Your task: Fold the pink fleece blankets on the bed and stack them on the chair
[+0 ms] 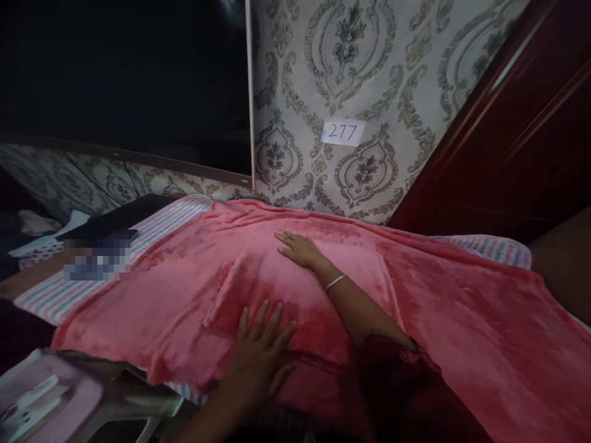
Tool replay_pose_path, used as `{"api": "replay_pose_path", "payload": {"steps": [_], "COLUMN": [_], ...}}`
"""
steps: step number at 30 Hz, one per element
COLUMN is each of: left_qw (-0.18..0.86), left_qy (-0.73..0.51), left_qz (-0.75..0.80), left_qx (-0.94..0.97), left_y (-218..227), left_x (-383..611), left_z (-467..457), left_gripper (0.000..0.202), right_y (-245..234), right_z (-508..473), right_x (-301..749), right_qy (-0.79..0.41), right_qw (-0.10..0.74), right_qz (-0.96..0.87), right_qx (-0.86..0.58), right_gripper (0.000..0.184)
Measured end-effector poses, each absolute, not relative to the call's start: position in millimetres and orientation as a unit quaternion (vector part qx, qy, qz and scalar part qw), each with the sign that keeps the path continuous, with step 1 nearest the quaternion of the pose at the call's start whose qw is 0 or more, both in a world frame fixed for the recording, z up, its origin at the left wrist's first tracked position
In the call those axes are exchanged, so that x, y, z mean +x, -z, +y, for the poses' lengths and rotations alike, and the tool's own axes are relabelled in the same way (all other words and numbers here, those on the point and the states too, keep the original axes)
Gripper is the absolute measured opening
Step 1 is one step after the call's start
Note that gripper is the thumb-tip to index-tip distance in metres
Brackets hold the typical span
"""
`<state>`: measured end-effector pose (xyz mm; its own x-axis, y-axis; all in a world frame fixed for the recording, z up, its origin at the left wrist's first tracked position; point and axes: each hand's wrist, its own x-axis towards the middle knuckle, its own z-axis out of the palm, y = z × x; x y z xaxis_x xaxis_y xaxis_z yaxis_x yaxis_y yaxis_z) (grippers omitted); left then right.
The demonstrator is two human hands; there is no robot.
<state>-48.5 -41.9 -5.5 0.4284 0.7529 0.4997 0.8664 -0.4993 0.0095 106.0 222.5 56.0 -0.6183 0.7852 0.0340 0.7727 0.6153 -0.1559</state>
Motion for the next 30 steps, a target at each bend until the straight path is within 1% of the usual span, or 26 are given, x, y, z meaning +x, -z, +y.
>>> {"api": "replay_pose_path", "payload": {"steps": [4,6,8,11,14,16,20,23,27,30], "left_qw": [0.116,0.120,0.130,0.156,0.172,0.170,0.160,0.162,0.156,0.157], "left_qy": [0.236,0.249,0.266,0.290,0.282,0.264,0.244,0.250,0.251,0.242], "left_qz": [-0.483,-0.476,-0.478,-0.511,-0.553,-0.571,-0.586,-0.591,-0.592,-0.586], "left_qx": [-0.835,-0.835,-0.827,-0.794,-0.765,-0.758,-0.756,-0.750,-0.750,-0.757], "left_y": [2.9,-2.8,-10.7,-19.4,-16.2,-8.3,7.6,14.8,17.8,14.0], "left_x": [-48.2,-52.6,-61.5,-79.4,-93.1,-97.1,-97.1,-95.9,-97.0,-100.6], "left_z": [-42.8,-42.1,-39.8,-33.7,-28.4,-27.5,-29.1,-28.6,-25.7,-24.0], "left_gripper": [0.075,0.069,0.058,0.047,0.051,0.058,0.061,0.064,0.063,0.061], "right_y": [-63.9,-71.2,-77.4,-79.6,-74.7,-71.2,-68.8,-67.5,-64.7,-65.2], "right_z": [217.8,212.0,200.6,175.0,156.6,158.9,194.1,223.6,244.7,247.5], "right_x": [105.4,101.4,93.2,74.3,53.3,41.9,27.4,20.1,13.3,11.9], "right_qy": [-0.067,-0.063,-0.047,-0.021,-0.027,-0.036,-0.044,-0.079,-0.130,-0.146], "right_qw": [0.036,0.024,0.029,0.052,0.036,0.013,-0.004,0.000,0.016,0.031], "right_qz": [-0.891,-0.881,-0.879,-0.917,-0.955,-0.961,-0.945,-0.928,-0.908,-0.900], "right_qx": [-0.447,-0.468,-0.474,-0.396,-0.293,-0.274,-0.324,-0.363,-0.398,-0.410], "right_gripper": [0.065,0.064,0.065,0.067,0.071,0.071,0.064,0.061,0.060,0.059]}}
